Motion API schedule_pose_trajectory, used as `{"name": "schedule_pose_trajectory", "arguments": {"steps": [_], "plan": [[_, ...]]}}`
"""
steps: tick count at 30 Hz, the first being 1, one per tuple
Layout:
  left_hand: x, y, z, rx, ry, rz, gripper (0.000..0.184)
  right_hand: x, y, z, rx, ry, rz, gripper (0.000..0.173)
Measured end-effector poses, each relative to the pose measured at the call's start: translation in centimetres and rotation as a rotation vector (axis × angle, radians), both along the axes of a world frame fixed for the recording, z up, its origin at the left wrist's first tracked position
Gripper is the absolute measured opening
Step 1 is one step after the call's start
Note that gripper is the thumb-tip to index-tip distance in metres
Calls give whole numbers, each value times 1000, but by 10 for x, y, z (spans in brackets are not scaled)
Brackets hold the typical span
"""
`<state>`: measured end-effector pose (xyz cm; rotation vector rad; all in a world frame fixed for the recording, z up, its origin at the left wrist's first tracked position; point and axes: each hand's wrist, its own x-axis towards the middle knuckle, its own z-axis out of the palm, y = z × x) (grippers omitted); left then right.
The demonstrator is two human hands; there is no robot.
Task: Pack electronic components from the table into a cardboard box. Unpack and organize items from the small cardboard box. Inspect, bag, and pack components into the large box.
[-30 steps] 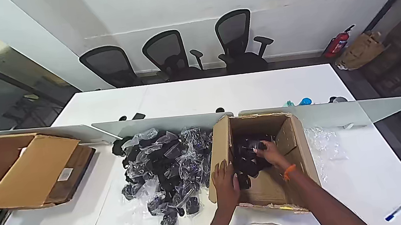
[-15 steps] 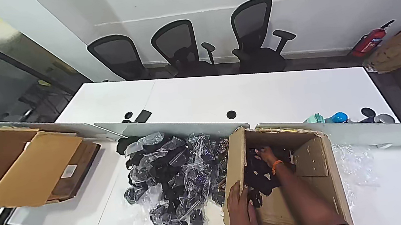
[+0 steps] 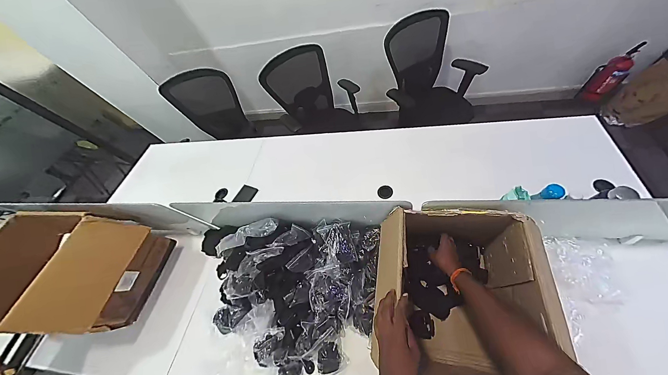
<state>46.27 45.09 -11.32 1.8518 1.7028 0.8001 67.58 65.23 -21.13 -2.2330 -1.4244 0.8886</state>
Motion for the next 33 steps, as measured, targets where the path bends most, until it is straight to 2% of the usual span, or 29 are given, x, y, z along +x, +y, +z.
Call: {"name": "schedule_pose_trajectory", "arguments": {"steps": [3, 7, 11, 13, 15, 20, 28, 33], "plan": [[1, 1, -2, 27, -3, 32, 60, 9, -8, 36, 85, 11, 66, 52], [0, 0, -4, -20, -75, 70, 54, 10, -40, 91, 136, 172, 273, 30], [-1, 0, -4, -18, -178, 68, 55, -2, -120, 156, 290, 302, 437, 28], [-2, 1, -1, -33, -206, 51, 55, -5, -170, 167, 391, 302, 487, 28], [-4, 2, -1, -33, -214, 39, 54, -6, -212, 160, 402, 223, 568, 29], [-10, 2, -8, -63, -287, 69, 49, -4, -264, 120, 104, -16, 836, 45], [-20, -25, -14, -149, -345, 123, 60, -5, -267, 112, 121, -32, 803, 47], [-31, -48, -34, -156, -413, 104, 63, -5, -266, 109, 95, -48, 804, 51]]}}
